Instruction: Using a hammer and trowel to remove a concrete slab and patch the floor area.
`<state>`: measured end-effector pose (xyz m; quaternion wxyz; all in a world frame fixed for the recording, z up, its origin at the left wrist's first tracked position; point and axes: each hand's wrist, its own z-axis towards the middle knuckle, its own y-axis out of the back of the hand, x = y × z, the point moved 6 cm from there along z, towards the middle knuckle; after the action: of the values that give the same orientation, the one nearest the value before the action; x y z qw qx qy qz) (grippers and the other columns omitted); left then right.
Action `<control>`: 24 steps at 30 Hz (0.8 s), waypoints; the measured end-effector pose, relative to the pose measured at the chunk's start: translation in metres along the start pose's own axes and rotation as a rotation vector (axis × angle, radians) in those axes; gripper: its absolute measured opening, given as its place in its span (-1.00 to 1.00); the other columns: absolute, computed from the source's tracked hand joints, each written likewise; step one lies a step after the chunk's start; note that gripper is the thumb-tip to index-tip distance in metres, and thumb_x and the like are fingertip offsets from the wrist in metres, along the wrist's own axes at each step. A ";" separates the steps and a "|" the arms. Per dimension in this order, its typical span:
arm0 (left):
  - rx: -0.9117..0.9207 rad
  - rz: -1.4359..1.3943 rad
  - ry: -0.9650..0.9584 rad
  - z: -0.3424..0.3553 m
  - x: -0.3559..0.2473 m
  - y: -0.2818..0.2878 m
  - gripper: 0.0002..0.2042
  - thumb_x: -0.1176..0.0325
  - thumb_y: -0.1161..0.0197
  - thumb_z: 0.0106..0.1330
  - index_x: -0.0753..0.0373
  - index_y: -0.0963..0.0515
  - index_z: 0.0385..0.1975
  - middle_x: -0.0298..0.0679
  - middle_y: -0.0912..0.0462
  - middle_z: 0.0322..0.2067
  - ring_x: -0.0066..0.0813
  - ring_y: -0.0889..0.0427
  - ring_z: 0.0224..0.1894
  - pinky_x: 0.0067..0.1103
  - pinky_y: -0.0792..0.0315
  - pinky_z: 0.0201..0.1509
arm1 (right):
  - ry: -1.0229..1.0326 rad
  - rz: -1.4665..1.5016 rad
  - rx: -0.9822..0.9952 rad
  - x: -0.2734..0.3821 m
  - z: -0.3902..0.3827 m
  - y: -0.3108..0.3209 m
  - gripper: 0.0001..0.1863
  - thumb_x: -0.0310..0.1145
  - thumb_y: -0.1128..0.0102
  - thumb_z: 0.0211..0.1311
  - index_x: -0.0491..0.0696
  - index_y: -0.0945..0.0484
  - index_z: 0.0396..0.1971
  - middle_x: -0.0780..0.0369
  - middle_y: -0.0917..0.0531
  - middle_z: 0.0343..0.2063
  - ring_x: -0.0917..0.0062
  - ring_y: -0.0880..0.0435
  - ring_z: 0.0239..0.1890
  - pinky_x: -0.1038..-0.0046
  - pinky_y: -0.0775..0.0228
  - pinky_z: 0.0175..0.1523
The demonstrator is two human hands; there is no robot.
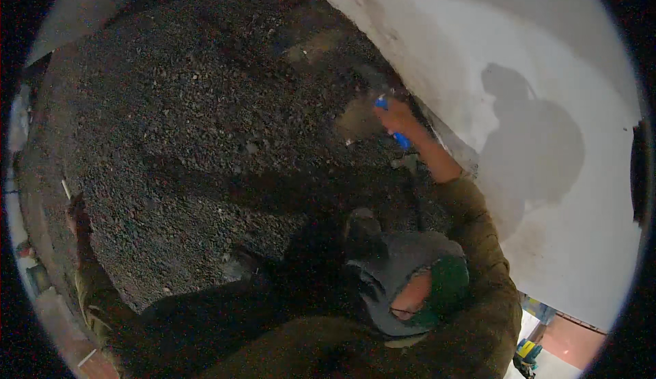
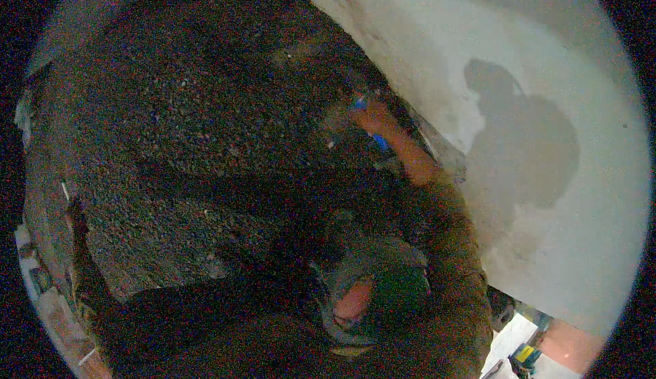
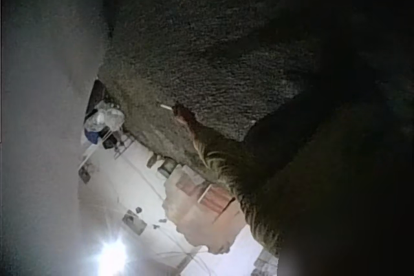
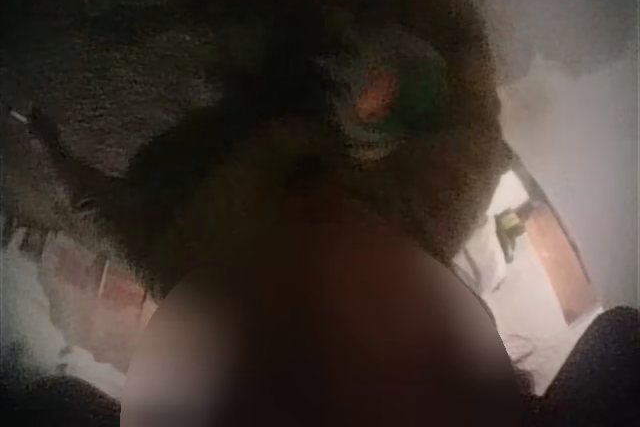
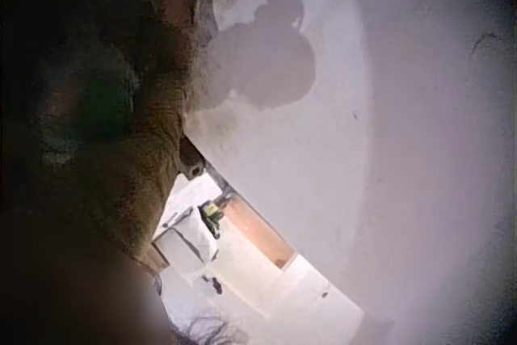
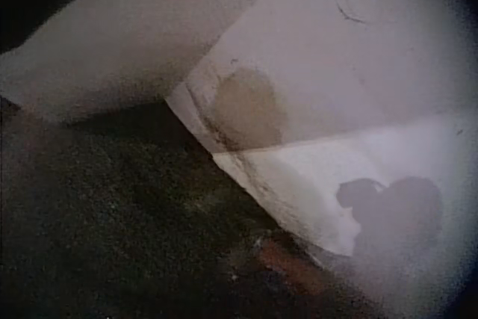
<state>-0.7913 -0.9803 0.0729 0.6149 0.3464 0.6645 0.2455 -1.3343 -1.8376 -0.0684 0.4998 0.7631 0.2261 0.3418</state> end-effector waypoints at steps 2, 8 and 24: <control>0.060 -0.188 -0.069 0.015 -0.013 -0.053 -0.69 0.39 -0.02 0.27 0.23 -0.51 -0.01 -0.18 -0.57 -0.09 -0.62 -0.51 -0.43 -0.63 -0.41 -0.42 | 0.182 -0.312 -0.020 -0.049 -0.005 0.017 -0.58 -0.17 0.00 0.12 -0.16 -0.46 -0.10 -0.05 -0.60 -0.42 0.10 -0.63 -0.34 0.11 -0.43 -0.19; -0.057 -0.106 -0.259 0.069 0.002 -0.056 -0.67 0.43 0.01 0.26 0.23 -0.50 0.01 -0.28 -0.59 -0.10 -0.59 -0.54 -0.38 -0.59 -0.46 -0.33 | -0.170 -0.097 -0.250 -0.017 -0.038 -0.007 -0.53 -0.09 -0.03 0.16 -0.15 -0.42 -0.06 -0.08 -0.60 -0.34 0.11 -0.64 -0.32 0.07 -0.45 -0.20; -0.084 0.305 -0.435 0.044 -0.045 -0.033 -0.59 0.40 0.02 0.31 0.23 -0.31 0.18 -0.07 -0.49 -0.02 -0.41 -0.46 0.07 -0.50 -0.32 0.11 | -0.257 0.465 0.146 0.029 -0.092 0.028 -0.62 -0.14 -0.05 0.20 -0.23 -0.40 -0.32 0.12 -0.52 -0.67 0.36 -0.55 -0.68 0.35 -0.44 -0.52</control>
<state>-0.7531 -1.0399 0.0718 0.7129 0.4615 0.4461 0.2825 -1.3840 -1.7729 -0.0100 0.3759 0.8658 0.0035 0.3303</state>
